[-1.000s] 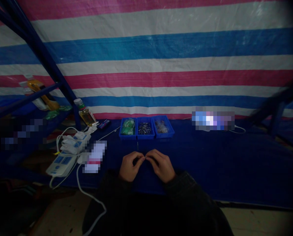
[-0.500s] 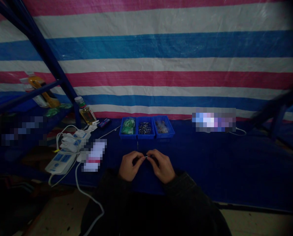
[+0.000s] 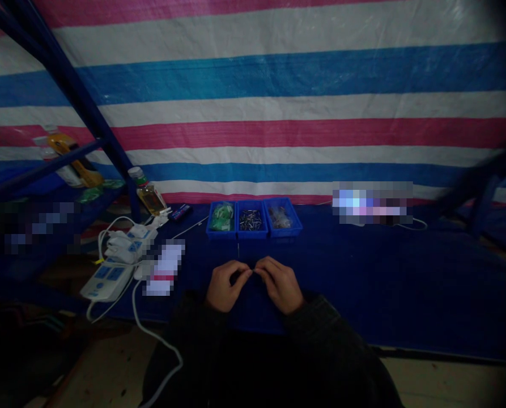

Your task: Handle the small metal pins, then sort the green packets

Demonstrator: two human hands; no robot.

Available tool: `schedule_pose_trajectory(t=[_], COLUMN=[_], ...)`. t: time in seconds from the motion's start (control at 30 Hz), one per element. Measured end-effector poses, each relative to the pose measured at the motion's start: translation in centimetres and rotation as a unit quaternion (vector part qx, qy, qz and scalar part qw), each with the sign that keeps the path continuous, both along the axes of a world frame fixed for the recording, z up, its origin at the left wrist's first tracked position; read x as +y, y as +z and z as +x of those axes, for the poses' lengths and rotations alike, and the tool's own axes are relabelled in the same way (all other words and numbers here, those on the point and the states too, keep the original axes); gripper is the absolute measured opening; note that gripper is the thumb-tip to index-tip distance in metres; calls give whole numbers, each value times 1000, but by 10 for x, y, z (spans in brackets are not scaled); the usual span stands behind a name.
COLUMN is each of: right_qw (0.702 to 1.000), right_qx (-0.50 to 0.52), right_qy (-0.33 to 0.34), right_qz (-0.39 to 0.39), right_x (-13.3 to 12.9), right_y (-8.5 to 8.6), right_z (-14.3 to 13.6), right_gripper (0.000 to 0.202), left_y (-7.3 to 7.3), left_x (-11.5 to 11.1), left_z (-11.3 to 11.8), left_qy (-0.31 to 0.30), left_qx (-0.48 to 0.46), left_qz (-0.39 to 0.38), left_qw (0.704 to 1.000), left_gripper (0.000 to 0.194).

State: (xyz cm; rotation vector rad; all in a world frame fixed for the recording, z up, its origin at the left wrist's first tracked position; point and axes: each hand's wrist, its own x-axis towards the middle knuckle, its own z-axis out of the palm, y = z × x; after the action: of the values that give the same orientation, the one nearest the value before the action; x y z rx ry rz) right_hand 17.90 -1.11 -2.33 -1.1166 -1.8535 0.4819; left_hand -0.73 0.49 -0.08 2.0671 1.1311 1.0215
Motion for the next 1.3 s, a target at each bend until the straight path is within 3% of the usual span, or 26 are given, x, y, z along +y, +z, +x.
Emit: schedule_pose_trajectory(t=[0.23,0.47,0.8,1.3], right_qw=[1000,1000,999,999], right_qx=[8,-9,18,1], right_qy=[16,-8,16,-30], right_qz=[11,-4,23,-14], right_x=[-1,-1,0,0], right_y=[-2,4,-4,0], right_z=[0,0,0,-1], right_gripper=[16,20,16,13], left_y=[-1,-1,-5,-2], left_x=[0,0,1,1], left_z=[0,0,0,1], left_qy=[0,-2,6,8], left_qx=[-1,-6,-9,-9], left_qz=[-10,-11,-19,-21], left_qw=[1000,1000,1000,1000], left_gripper=[17,16,17,18])
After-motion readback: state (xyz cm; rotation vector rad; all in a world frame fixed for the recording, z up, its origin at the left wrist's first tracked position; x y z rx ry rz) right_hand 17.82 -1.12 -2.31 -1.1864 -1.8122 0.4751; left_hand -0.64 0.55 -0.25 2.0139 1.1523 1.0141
